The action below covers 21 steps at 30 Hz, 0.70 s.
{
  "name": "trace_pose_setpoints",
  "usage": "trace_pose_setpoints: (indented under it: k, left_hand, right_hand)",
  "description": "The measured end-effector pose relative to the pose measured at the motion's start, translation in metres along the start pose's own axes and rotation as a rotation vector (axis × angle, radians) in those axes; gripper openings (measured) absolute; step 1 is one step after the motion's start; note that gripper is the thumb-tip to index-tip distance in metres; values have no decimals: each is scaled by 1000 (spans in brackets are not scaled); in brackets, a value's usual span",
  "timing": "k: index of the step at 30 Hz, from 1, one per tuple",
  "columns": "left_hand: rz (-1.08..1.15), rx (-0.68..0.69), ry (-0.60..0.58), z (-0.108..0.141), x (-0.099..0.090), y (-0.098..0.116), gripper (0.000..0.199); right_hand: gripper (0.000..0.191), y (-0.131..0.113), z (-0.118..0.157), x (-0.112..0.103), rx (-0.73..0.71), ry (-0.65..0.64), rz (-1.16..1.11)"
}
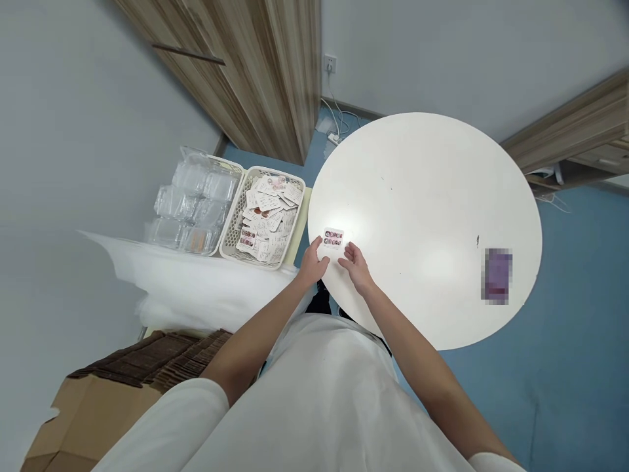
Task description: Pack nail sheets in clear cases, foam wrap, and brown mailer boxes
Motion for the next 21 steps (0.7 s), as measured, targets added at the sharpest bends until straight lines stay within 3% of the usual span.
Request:
trace_pose_setpoints:
  k: [4, 9, 12, 17, 21]
  left_hand:
    - [-24, -64, 48, 17, 0, -7, 59]
    - [32, -91, 48, 55, 12, -15, 45]
    - [65, -117, 46, 80, 21, -24, 41]
    - [40, -125, 45, 122, 30, -31, 38]
    - [9, -136, 31, 149, 22, -28, 41]
  right_hand:
    - [72, 3, 22, -10, 14, -103, 91]
    - [65, 22, 49, -37, 8, -154, 266]
    - [61, 33, 59, -52, -118, -146, 512]
    - [53, 49, 73, -56, -329, -241, 755]
    - [48, 48, 73, -51, -440, -271, 893]
Point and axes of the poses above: each hand's wrist, its own z-axis away from the middle knuckle, its own x-axis out of the palm, y = z × x, the point moved 8 cm from there along -z, towards the middle knuckle, and after that the axes turned 2 degrees about z, right-handed, at the moved point
